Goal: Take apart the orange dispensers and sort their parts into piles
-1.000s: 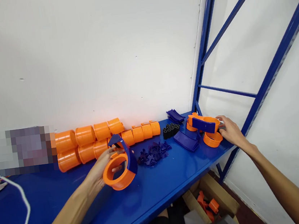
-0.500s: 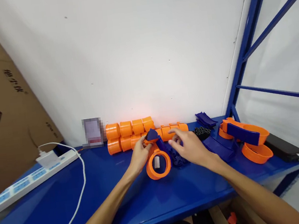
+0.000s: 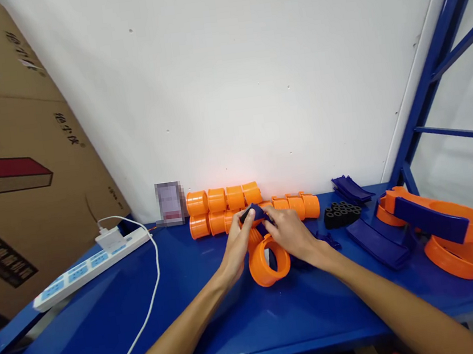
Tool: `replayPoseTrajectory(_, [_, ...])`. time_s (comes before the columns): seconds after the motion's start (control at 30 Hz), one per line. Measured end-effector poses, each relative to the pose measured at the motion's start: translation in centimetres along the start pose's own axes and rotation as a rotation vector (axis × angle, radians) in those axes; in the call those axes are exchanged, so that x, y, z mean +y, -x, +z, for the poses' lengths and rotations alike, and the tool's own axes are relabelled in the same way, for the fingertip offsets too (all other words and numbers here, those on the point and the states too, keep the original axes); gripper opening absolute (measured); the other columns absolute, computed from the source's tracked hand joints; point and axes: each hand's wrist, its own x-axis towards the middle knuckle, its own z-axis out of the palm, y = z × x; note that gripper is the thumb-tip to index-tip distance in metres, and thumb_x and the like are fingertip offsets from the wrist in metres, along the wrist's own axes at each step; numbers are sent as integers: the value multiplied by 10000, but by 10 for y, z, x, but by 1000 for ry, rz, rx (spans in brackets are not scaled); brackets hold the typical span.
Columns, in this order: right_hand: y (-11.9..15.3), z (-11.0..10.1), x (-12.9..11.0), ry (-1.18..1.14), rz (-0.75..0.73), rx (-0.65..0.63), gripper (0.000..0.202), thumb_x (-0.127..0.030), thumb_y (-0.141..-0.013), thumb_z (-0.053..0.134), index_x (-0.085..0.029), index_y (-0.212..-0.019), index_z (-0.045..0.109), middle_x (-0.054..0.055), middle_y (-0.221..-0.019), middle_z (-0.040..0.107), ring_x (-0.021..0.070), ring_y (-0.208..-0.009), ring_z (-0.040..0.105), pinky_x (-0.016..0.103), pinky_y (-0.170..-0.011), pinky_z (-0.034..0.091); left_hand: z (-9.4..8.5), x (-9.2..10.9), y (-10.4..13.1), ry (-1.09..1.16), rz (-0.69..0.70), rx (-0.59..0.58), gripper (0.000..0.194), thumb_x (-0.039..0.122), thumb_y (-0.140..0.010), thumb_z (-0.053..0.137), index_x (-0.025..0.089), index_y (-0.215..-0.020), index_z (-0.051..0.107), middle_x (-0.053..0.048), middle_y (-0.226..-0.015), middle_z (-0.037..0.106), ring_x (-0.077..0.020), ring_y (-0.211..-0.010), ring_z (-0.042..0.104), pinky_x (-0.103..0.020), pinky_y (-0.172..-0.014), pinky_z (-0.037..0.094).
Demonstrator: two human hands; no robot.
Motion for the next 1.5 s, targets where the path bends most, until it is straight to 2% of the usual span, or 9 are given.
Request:
replayPoseTrajectory(0.13, [12, -3, -12, 248, -81, -52, 246, -197, -1010, 452, -118, -1179, 613, 128, -1024, 727, 239, -931, 689, 301, -783, 487, -2, 1, -2, -63, 85, 77, 310, 432, -777, 722, 177, -908, 603, -33, -921, 622, -189, -895, 575, -293, -829, 439])
replayPoseTrajectory(0.2, [14, -4, -14, 386, -102, -81, 260, -248, -1039, 408, -116, -1111, 619, 143, -995, 718, 251, -932, 686, 312, -784, 501, -5, 4, -3, -159, 128, 96, 277, 408, -762, 718, 182, -846, 579, 0, -831, 578, -170, -804, 537, -286, -762, 420])
replayPoseTrajectory(0.33, [15, -2, -15, 548, -154, -142, 279, -211, -1049, 327, -114, -1086, 586, 153, -969, 704, 252, -870, 690, 318, -720, 523, -7, 12, -5, -357, 190, 90, 279, 429, -753, 694, 189, -786, 554, 30, -745, 522, -154, -714, 474, -287, -689, 383])
replayPoseTrajectory(0.5, [15, -3, -19, 567, -135, -195, 313, -263, -1072, 273, -94, -1130, 531, 142, -882, 706, 262, -800, 713, 321, -652, 541, -8, 18, -6, -489, 212, 82, 288, 452, -749, 663, 196, -752, 532, 38, -691, 494, -152, -669, 431, -293, -643, 356])
replayPoseTrajectory(0.93, [14, -7, -25, 512, -86, -199, 334, -277, -1066, 284, -85, -1161, 540, 163, -878, 729, 303, -840, 727, 349, -686, 538, -12, 21, -10, -479, 202, 44, 246, 399, -732, 657, 206, -687, 510, 42, -652, 475, -151, -640, 428, -287, -605, 338])
replayPoseTrajectory(1.1, [10, -16, -12, 445, 48, -142, 295, -227, -1044, 335, -97, -1137, 583, 156, -907, 747, 279, -829, 719, 324, -693, 491, -13, 16, -8, -267, 243, -17, 191, 371, -791, 668, 193, -829, 611, 26, -772, 572, -157, -743, 517, -262, -694, 407])
replayPoseTrajectory(1.23, [12, -19, -5, 368, 18, -86, 305, -296, -1052, 369, -137, -1114, 622, 125, -943, 750, 245, -834, 701, 302, -701, 442, -7, 16, -3, -24, 226, -9, 243, 376, -772, 733, 192, -909, 654, 3, -854, 656, -171, -829, 611, -263, -787, 471])
replayPoseTrajectory(1.37, [15, -19, -4, 327, -12, -162, 248, -272, -1018, 461, -139, -1019, 670, 124, -932, 744, 225, -810, 674, 291, -690, 396, -11, 33, 1, 328, 76, 60, 330, 491, -784, 662, 186, -912, 653, -32, -753, 697, -232, -823, 699, -333, -799, 547])
replayPoseTrajectory(1.5, [28, -51, 15, 213, 72, -115, 302, -259, -1025, 459, -160, -856, 689, 70, -855, 737, 177, -750, 636, 270, -677, 356, -18, 49, 1, 373, -191, 11, 406, 549, -771, 653, 183, -947, 654, -29, -715, 696, -198, -595, 679, -331, -640, 578])
